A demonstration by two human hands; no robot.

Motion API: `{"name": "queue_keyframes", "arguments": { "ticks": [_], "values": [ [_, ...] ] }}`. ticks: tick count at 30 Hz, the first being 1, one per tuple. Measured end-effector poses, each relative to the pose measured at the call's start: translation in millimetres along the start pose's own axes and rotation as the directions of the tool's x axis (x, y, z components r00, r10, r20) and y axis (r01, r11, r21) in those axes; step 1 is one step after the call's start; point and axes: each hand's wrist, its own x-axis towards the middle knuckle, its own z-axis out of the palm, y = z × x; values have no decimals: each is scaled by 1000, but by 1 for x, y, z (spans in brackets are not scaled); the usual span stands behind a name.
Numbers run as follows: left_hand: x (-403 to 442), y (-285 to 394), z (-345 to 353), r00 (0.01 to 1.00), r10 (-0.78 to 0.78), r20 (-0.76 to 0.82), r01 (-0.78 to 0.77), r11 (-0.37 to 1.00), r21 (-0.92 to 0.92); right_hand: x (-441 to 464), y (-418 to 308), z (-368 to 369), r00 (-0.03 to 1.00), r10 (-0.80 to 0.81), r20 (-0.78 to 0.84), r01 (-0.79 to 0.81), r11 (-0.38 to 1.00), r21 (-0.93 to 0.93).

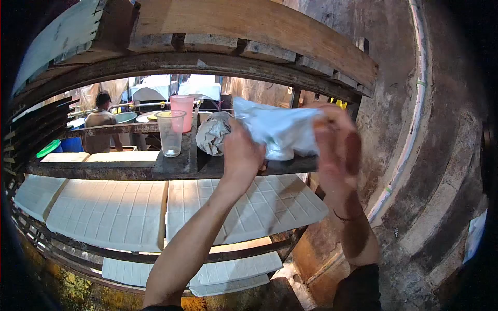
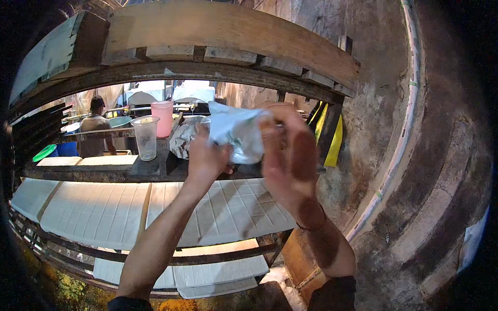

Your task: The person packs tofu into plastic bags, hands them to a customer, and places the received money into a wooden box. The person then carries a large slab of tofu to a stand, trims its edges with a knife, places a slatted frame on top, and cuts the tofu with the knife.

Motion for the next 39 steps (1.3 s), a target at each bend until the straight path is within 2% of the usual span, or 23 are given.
{"name": "queue_keyframes", "arguments": {
  "ticks": [2,4,5,7,8,10,13,15,17,19,20,22,23,24,25,26,27,29,31,33,35,37,39],
  "values": [
    [9,0,6,992,115,-57,-96,959,265,-3,-21,-21,974,45,-223,-14,990,138],
    [25,-27,20,984,154,-89,-122,948,295,-5,-41,-44,868,162,-469,-79,978,191],
    [31,-39,25,974,193,-121,-144,934,327,-5,-53,-64,880,155,-449,-152,988,43],
    [45,-51,26,993,51,-110,-13,946,324,-14,-57,-93,840,239,-487,-98,950,296],
    [45,-51,22,990,108,-88,-76,949,306,-24,-64,-107,828,237,-508,-114,958,262],
    [50,-53,14,985,171,-24,-160,954,252,-44,-86,-132,676,381,-631,-339,921,193],
    [65,-50,22,969,-244,45,243,970,15,-88,-127,-165,568,462,-681,-395,879,267],
    [42,-23,16,842,-479,246,530,653,-542,-139,-145,-198,575,436,-692,-465,870,161],
    [11,-24,23,982,-166,88,187,810,-556,-166,-186,-211,535,463,-706,-610,790,56],
    [-77,42,-10,990,9,-138,-46,962,-270,-203,-223,-232,605,401,-688,-699,681,-218],
    [-136,68,-23,994,93,62,-51,871,-489,-210,-244,-230,629,376,-681,-694,666,-274],
    [-242,47,3,869,219,445,19,882,-471,-233,-287,-230,687,360,-631,-696,575,-430],
    [-285,74,-5,622,208,755,418,727,-545,-243,-315,-229,680,420,-601,-722,523,-452],
    [-328,101,-13,192,151,970,858,454,-240,-250,-344,-224,687,486,-540,-726,465,-506],
    [-371,129,-21,-197,77,977,935,314,164,-260,-371,-220,680,555,-479,-724,407,-557],
    [-403,135,-17,-406,188,894,902,237,360,-272,-395,-221,769,559,-309,-586,424,-691],
    [-427,156,-24,-491,284,824,871,182,456,-285,-419,-223,813,569,-125,-429,438,-790],
    [-498,173,-16,-540,422,729,809,20,587,-316,-475,-217,693,721,17,-463,463,-756],
    [-568,202,-22,-487,469,737,838,12,546,-368,-530,-213,571,818,-76,-620,368,-693],
    [-640,223,-30,-565,470,678,799,109,591,-394,-589,-225,457,867,-197,-700,214,-681],
    [-701,270,-47,-675,390,627,731,237,640,-416,-654,-241,389,856,-341,-770,99,-631],
    [-770,317,-67,-598,557,576,782,251,570,-420,-732,-275,429,731,-530,-794,27,-607],
    [-819,376,-92,-603,656,454,755,285,591,-428,-814,-305,331,538,-776,-882,-117,-457]
  ]
}}
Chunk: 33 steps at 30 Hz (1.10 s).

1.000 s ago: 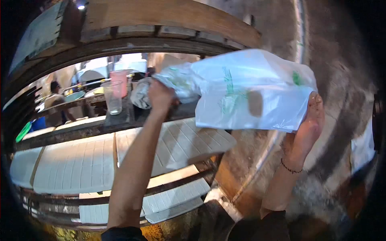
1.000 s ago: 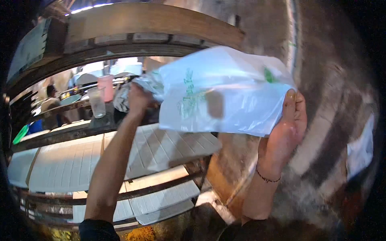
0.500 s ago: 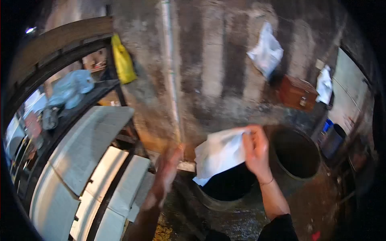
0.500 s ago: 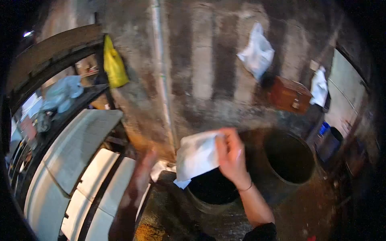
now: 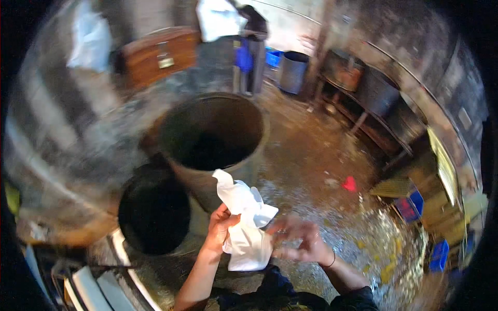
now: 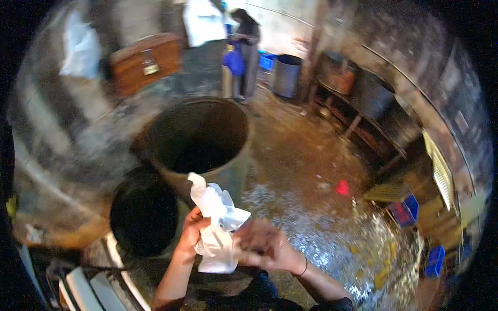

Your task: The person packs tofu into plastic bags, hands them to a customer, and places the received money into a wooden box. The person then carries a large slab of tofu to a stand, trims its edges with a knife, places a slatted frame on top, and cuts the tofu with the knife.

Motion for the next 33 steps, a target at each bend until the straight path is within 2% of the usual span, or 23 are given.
{"name": "queue_keyframes", "arguments": {
  "ticks": [2,3,4,5,6,7,8,9,10,12,14,16,18,20,21,22,24,26,28,29,30,31,33],
  "values": [
    [63,-53,18,995,-76,-58,87,972,218,2,27,-73,922,146,-358,-192,977,-96],
    [88,-71,43,996,-41,-76,58,972,229,5,45,-102,903,174,-393,-225,970,-87],
    [109,-77,79,991,-96,-95,109,985,136,13,63,-131,850,229,-475,-314,943,-108],
    [135,-99,80,998,-43,-35,52,955,291,21,79,-160,797,263,-543,-390,911,-131],
    [156,-109,84,999,9,33,-22,900,436,24,92,-176,791,265,-551,-398,907,-135],
    [177,-120,93,994,-107,-7,106,968,228,28,107,-195,795,397,-458,-485,870,-88],
    [197,-126,101,995,-103,-12,103,969,226,35,120,-213,783,518,-345,-567,822,-53],
    [218,-124,115,999,-45,13,39,948,315,42,137,-228,813,523,-256,-562,819,-114],
    [239,-125,122,999,7,37,-22,917,399,50,150,-242,816,526,-240,-562,819,-116],
    [283,-124,120,1000,-6,0,5,923,385,69,177,-272,782,603,-156,-621,774,-123],
    [325,-125,119,998,-15,-64,41,909,414,79,239,-297,826,538,-172,-564,799,-208],
    [378,-124,111,999,-6,-41,23,900,435,112,284,-327,795,607,17,-607,795,-1],
    [433,-125,105,999,6,39,-24,874,485,144,311,-355,744,667,36,-665,745,-55],
    [492,-128,101,996,20,89,-58,889,454,174,330,-381,817,573,-61,-576,809,-121],
    [525,-128,103,996,0,93,-43,888,458,186,362,-396,764,641,-77,-644,764,-25],
    [551,-130,106,995,-30,91,-16,886,463,202,374,-415,754,653,-78,-656,754,-36],
    [605,-131,114,991,-40,126,-19,900,435,237,398,-452,572,818,-49,-809,554,-194],
    [663,-129,114,982,-28,188,-81,832,548,256,432,-488,613,788,-58,-776,585,-237],
    [707,-122,121,983,-61,175,-42,849,527,268,470,-514,737,674,56,-676,735,46],
    [732,-123,116,987,-67,147,-21,850,527,276,488,-531,697,706,128,-716,676,174],
    [759,-124,114,991,-65,117,-6,852,524,290,503,-546,699,702,137,-715,676,177],
    [785,-123,113,992,-8,125,-63,831,553,304,520,-561,719,683,126,-692,690,211],
    [836,-123,113,997,-10,74,-37,801,598,328,571,-585,779,618,106,-620,736,270]
  ]
}}
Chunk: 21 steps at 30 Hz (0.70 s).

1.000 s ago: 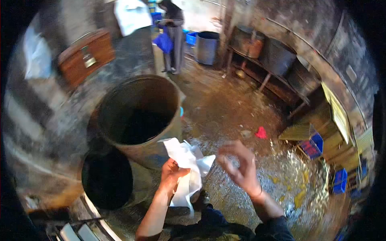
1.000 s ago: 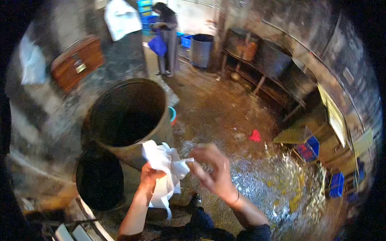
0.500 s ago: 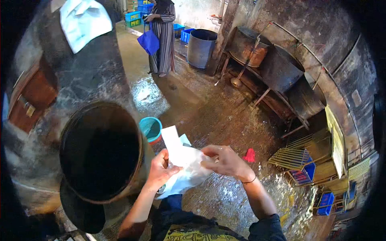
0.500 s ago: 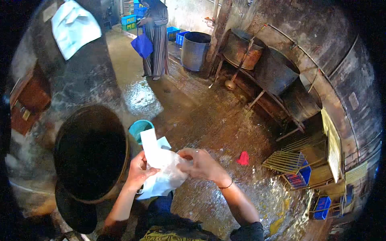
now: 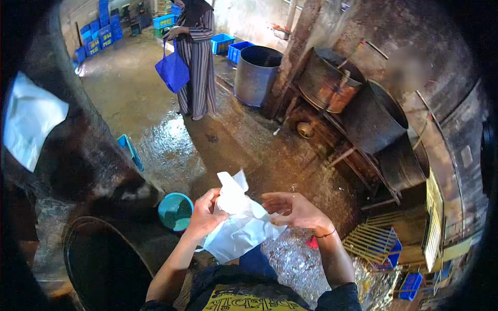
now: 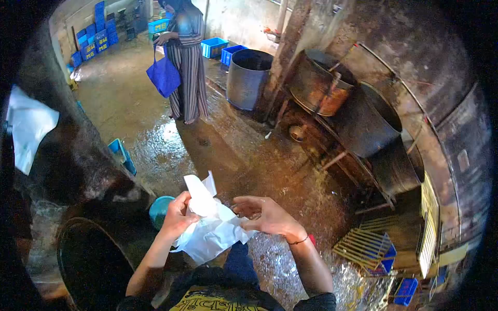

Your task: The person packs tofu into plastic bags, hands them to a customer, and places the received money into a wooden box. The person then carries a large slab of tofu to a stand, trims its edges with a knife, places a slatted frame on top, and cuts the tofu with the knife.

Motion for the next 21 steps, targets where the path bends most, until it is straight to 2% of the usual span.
{"name": "queue_keyframes", "arguments": {
  "ticks": [2,4,7,8,11,12,14,15,17,18,19,20,21],
  "values": [
    [43,-2,1,999,-26,-45,28,998,62,46,2,-25,1000,27,2,-27,999,37],
    [92,-4,2,984,20,-178,16,979,202,96,-3,-61,999,52,15,-53,997,63],
    [151,13,-5,956,54,-289,11,976,218,170,-7,-104,985,11,170,27,975,-220],
    [166,22,-11,930,64,-362,28,969,246,195,-10,-113,977,-58,207,100,975,-199],
    [200,20,-51,892,71,-446,35,973,226,277,-24,-120,914,-57,403,127,980,-151],
    [207,20,-67,873,65,-484,117,934,336,304,-28,-115,884,-52,465,140,978,-156],
    [224,17,-92,815,51,-577,146,946,289,356,-34,-103,862,15,507,77,984,-159],
    [230,16,-94,795,44,-605,149,953,264,376,-26,-103,829,13,559,93,983,-161],
    [243,22,-125,750,-18,-662,214,953,216,435,-11,-90,780,68,622,113,962,-247],
    [248,20,-142,729,-93,-678,237,964,123,455,-14,-80,757,75,649,123,959,-254],
    [254,20,-159,713,-162,-682,250,968,31,473,-23,-70,774,138,618,-66,988,-138],
    [254,-20,-191,678,-194,-709,191,978,-85,492,-33,-62,780,212,589,-250,968,-18],
    [252,-53,-222,563,-165,-810,149,984,-97,518,-32,-56,764,217,607,-245,969,-38]
  ]
}}
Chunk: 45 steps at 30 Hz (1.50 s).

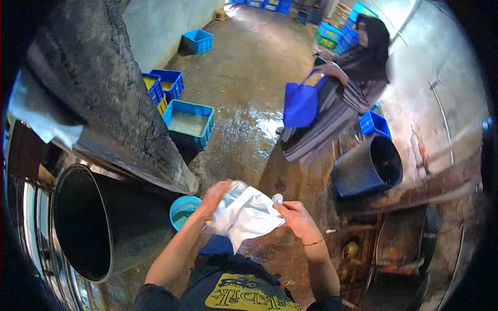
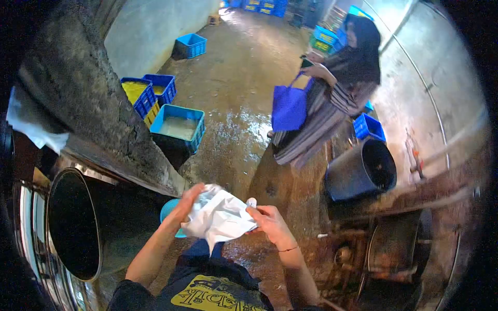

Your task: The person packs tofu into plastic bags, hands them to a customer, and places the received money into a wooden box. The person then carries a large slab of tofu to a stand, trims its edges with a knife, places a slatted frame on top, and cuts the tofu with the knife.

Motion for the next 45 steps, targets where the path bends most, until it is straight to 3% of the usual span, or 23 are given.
{"name": "queue_keyframes", "arguments": {
  "ticks": [3,5,6,8,10,11,14,15,17,18,21,22,24,26,28,30,31,33,34,36,39,41,45],
  "values": [
    [41,21,-39,930,-269,-252,277,961,-6,65,-23,-8,956,62,-287,-25,991,129],
    [59,31,-51,894,-90,-439,285,871,400,121,-24,-30,984,28,-177,-2,989,147],
    [67,37,-50,884,-103,-455,303,869,391,139,-30,-34,996,4,-86,11,984,180],
    [91,57,-47,863,174,-474,20,926,376,184,-50,-35,997,-29,-73,45,975,217],
    [113,105,-39,897,151,-416,70,880,470,236,-67,-35,974,-64,-215,53,997,-59],
    [129,122,-34,916,136,-377,34,911,410,259,-80,-31,973,-55,-226,55,998,-6],
    [200,117,-30,920,276,-279,-131,885,446,327,-115,-12,969,-227,-101,234,970,66],
    [231,104,-33,889,313,-334,-119,863,491,348,-131,-10,964,-262,-35,256,958,-125],
    [284,91,-41,839,352,-415,-90,842,532,402,-140,-12,962,-250,114,265,953,-149],
    [309,90,-46,839,280,-466,-94,919,383,431,-149,-14,944,-237,231,279,945,-170],
    [381,90,-67,854,73,-515,-84,996,3,502,-183,-16,940,-268,213,310,930,-199],
    [400,93,-77,880,-35,-473,-72,976,-207,527,-192,-14,929,-321,182,355,913,-200],
    [426,108,-100,842,-73,-534,-95,955,-280,579,-210,-6,863,-407,301,488,826,-282],
    [444,115,-123,760,-187,-622,-254,796,-549,599,-264,19,882,-251,398,410,825,-389],
    [464,127,-147,601,-172,-780,-255,884,-391,648,-277,32,851,-115,513,277,928,-251],
    [488,109,-179,511,-91,-855,-233,943,-239,678,-314,50,877,41,478,-43,999,-6],
    [502,106,-194,492,-94,-865,-242,940,-240,708,-313,48,830,-13,557,-139,963,231],
    [529,102,-220,287,-9,-958,5,1000,-8,768,-326,50,833,84,547,-256,934,247],
    [540,100,-234,282,-20,-959,4,1000,-19,794,-336,51,824,150,547,-330,911,248],
    [561,95,-258,140,66,-988,214,972,95,832,-361,51,860,80,505,-302,876,375],
    [598,96,-277,190,-77,-979,202,979,-38,885,-381,68,877,188,443,-325,910,258],
    [622,112,-288,209,-205,-956,55,979,-198,941,-376,75,877,40,480,-148,971,188],
    [669,79,-323,253,-138,-958,-177,966,-186,990,-414,136,881,-13,473,2,1000,25]
  ]
}}
